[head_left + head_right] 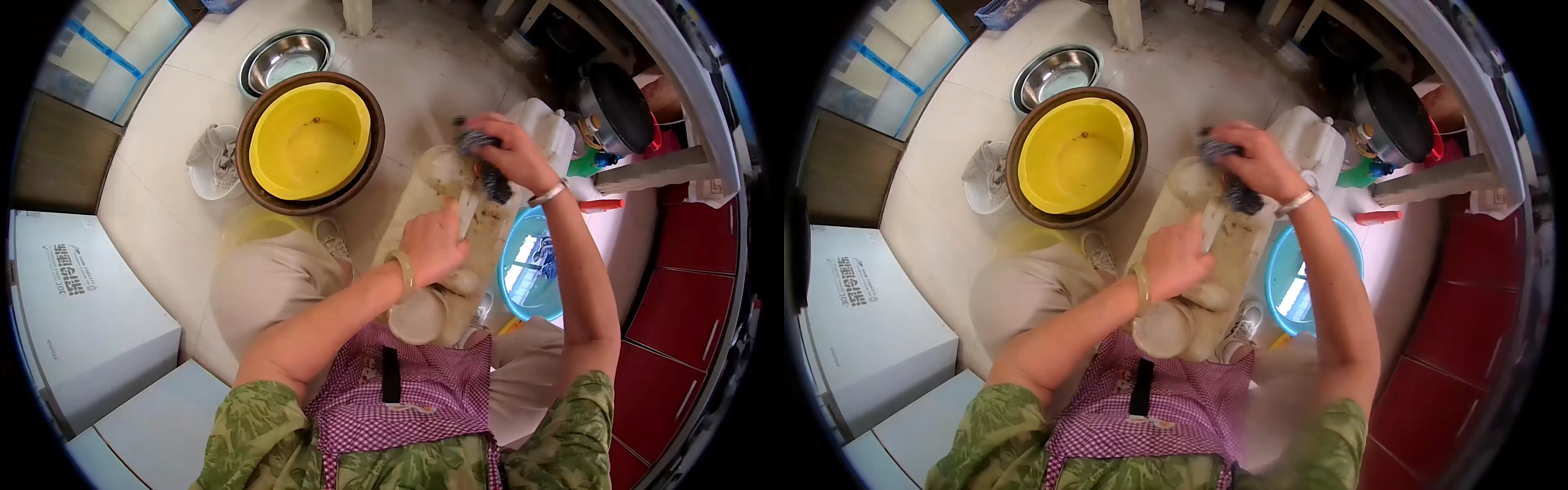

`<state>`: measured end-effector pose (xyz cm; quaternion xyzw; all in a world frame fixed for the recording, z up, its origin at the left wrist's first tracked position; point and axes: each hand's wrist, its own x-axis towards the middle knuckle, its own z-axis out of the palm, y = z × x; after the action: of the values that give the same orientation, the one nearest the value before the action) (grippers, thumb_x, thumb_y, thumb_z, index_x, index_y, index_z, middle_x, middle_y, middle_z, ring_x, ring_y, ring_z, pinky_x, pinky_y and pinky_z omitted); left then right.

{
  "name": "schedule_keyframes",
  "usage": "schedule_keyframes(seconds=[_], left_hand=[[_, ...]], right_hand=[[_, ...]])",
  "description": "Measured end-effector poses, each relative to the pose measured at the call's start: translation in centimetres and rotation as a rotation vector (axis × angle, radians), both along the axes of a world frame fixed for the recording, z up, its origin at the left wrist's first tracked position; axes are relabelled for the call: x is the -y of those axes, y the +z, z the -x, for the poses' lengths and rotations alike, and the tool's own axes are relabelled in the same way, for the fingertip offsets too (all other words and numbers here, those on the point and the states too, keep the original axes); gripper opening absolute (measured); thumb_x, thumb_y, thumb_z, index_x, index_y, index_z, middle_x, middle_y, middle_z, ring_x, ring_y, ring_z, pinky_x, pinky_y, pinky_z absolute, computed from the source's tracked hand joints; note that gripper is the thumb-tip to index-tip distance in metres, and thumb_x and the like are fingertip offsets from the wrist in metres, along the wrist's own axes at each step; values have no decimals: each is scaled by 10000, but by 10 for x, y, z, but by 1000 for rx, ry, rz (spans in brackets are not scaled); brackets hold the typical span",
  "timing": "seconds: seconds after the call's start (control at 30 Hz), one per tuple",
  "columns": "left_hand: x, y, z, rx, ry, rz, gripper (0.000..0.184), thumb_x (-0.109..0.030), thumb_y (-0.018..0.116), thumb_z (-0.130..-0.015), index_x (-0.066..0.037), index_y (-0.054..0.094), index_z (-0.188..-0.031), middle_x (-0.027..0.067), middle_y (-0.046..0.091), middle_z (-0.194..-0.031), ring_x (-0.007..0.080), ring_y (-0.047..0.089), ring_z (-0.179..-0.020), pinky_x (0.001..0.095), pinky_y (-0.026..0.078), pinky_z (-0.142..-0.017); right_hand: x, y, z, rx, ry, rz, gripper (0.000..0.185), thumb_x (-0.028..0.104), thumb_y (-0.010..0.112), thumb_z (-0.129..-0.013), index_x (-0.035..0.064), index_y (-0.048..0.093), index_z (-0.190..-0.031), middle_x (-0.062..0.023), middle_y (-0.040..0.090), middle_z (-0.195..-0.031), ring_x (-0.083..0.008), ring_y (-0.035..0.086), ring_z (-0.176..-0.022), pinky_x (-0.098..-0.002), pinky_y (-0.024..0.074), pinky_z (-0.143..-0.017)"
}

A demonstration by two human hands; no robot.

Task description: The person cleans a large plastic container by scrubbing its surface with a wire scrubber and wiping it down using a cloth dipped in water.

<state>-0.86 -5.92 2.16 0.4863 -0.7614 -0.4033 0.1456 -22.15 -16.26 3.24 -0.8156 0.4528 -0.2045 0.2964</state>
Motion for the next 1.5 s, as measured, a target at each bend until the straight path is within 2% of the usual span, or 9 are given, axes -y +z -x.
schedule_keyframes(seconds=[0.1, 0.2, 0.37, 0.5, 0.77, 1.0, 1.13, 1.33, 1.5], left_hand=[[-4, 2, -1, 28, -12, -5, 387, -208, 639, -769, 29, 485, -1033, 244, 659, -778, 463, 643, -762, 544, 497, -724], [3, 5, -9, 4, 17, 16, 394, -214, 639, -770, 36, 486, -1034, 249, 659, -785, 465, 641, -765, 545, 498, -727], [2, 0, -12, 17, 32, 9, 399, -230, 639, -772, 30, 489, -1034, 263, 657, -820, 467, 638, -790, 548, 495, -752], [8, -7, -19, 34, 56, 29, 387, -242, 651, -768, 4, 506, -1028, 258, 667, -863, 449, 645, -807, 525, 503, -747], [32, -38, -87, -488, 231, -248, 384, -120, 631, -797, -2, 550, -1154, 79, 654, -874, 204, 627, -711, 343, 505, -633], [41, -43, -109, -474, 259, -309, 381, -57, 594, -829, -2, 538, -1201, 51, 612, -907, 112, 548, -670, 271, 473, -586], [35, -43, -98, -459, 270, -338, 426, -48, 583, -837, 2, 518, -1255, 52, 602, -953, 106, 536, -670, 257, 467, -591], [20, -43, -97, -477, 342, -283, 414, -43, 579, -841, -4, 523, -1249, 43, 595, -967, 94, 524, -698, 239, 457, -600], [25, -52, -105, -483, 343, -330, 383, -35, 574, -839, -19, 516, -1217, 29, 561, -947, 92, 516, -701, 241, 454, -593]], right_hand=[[21, -16, -32, 104, 278, 39, 326, -50, 609, -708, 18, 706, -1012, -130, 666, -1068, -340, 625, -1005, -398, 482, -933], [47, -20, 13, -610, -116, -290, 317, -34, 610, -730, 44, 727, -1014, -129, 685, -1089, -360, 641, -966, -408, 509, -903], [23, 4, -13, 120, 58, -58, 291, 50, 671, -815, 18, 688, -1103, -131, 703, -993, -247, 652, -939, -342, 496, -885], [50, -23, -2, -371, -209, -336, 247, 73, 642, -880, 28, 680, -1119, -27, 704, -1003, -157, 637, -836, -300, 515, -804], [-120, -83, -3, 854, -919, -196, 355, 111, 671, -892, 53, 615, -1237, -40, 633, -1093, -143, 599, -966, -318, 504, -870], [-172, -208, -57, 574, -1163, -68, 384, 24, 622, -812, 50, 642, -1195, -145, 599, -1187, -301, 566, -1153, -370, 434, -1035], [-144, -88, -87, 629, -779, 382, 425, -7, 603, -763, 43, 648, -1183, -157, 606, -1193, -335, 570, -1128, -402, 453, -1013], [-101, -222, -18, 421, -1252, -203, 331, 24, 620, -783, 42, 704, -1103, -196, 657, -1106, -380, 613, -1039, -419, 494, -941], [-115, -151, -60, 674, -904, 226, 383, 26, 644, -773, 51, 678, -1154, -154, 627, -1186, -356, 561, -1135, -417, 460, -1006]])
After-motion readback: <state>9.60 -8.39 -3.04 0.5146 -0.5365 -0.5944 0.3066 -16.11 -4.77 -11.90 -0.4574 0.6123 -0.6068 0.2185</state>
